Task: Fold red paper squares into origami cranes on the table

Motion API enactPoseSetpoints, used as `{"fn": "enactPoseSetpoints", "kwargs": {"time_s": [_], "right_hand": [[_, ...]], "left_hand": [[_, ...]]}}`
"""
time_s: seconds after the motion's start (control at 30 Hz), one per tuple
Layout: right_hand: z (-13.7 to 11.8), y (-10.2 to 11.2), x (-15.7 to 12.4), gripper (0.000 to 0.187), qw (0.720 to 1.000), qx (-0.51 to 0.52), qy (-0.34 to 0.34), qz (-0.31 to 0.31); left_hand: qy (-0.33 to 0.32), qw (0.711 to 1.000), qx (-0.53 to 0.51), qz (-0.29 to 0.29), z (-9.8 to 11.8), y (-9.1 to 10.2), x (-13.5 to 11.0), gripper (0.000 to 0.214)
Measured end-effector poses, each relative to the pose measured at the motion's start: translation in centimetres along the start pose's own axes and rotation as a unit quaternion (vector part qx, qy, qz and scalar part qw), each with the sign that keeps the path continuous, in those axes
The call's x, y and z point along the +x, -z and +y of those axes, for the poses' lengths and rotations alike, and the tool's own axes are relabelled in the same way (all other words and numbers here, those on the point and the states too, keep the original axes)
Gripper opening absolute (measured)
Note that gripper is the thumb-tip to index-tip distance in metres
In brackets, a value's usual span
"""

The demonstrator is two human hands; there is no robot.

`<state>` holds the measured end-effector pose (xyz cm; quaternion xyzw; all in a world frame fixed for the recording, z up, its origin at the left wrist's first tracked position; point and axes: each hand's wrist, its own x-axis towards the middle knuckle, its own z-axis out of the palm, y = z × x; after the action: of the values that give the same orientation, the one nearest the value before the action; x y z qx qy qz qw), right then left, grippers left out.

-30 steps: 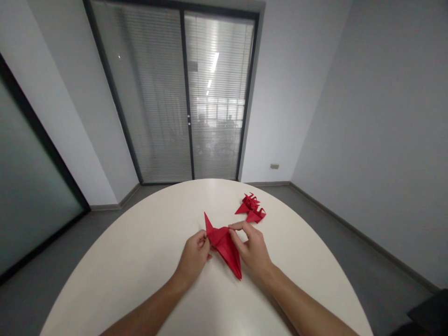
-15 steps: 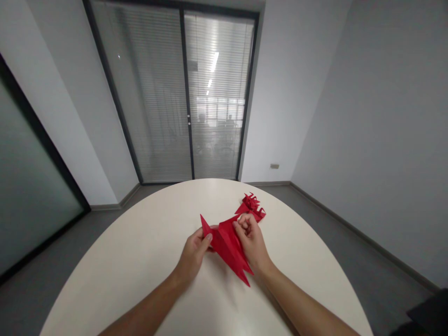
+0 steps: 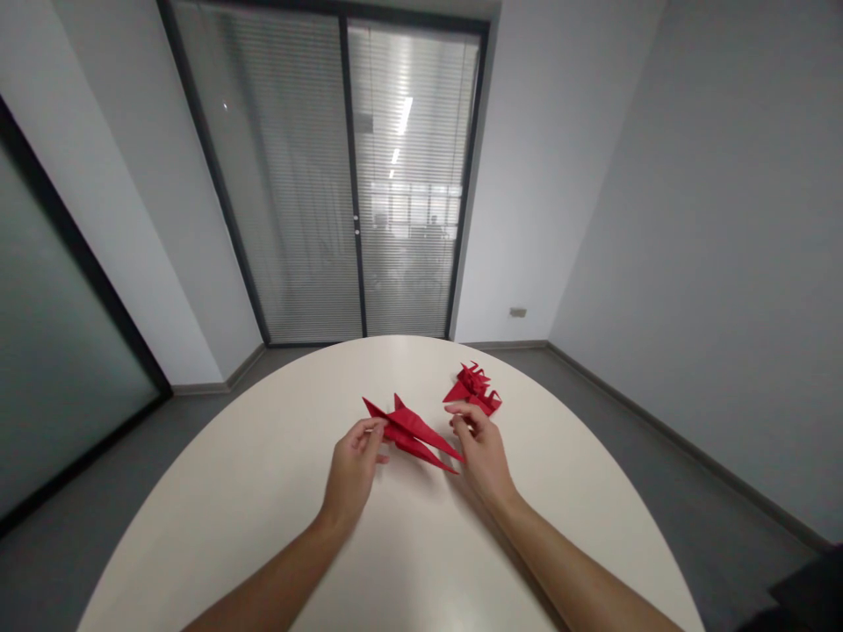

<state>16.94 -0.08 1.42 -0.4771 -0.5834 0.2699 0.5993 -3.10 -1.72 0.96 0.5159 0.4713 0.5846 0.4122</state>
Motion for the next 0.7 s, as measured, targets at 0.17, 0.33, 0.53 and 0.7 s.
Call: {"fn": "enactPoseSetpoints", "kwargs": {"time_s": [0.17, 0.33, 0.53, 0.7], "right_hand": [[-3.2, 0.1, -1.2, 0.016, 0.984, -0.077, 0.152, -0.051], [-3.3, -0.6, -2.3, 0.028, 0.972, -0.114, 0.147, -0.143], [-2.9, -0.5, -1.9, 0.016, 0.981, -0.094, 0.104, -0.133], [-3.0, -0.6, -1.9, 0.023, 0.967, -0.129, 0.152, -0.157]], "left_hand": [[-0.075, 0.992, 0.097, 0.01, 0.6, -0.6, -0.5, 0.016], [-0.088, 0.991, 0.093, -0.043, 1.0, -1.2, -0.9, 0.01], [-0.058, 0.996, 0.038, -0.061, 0.9, -1.4, -1.2, 0.019], [-0.055, 0.997, -0.004, -0.053, 0.7, -1.4, -1.1, 0.031]]}}
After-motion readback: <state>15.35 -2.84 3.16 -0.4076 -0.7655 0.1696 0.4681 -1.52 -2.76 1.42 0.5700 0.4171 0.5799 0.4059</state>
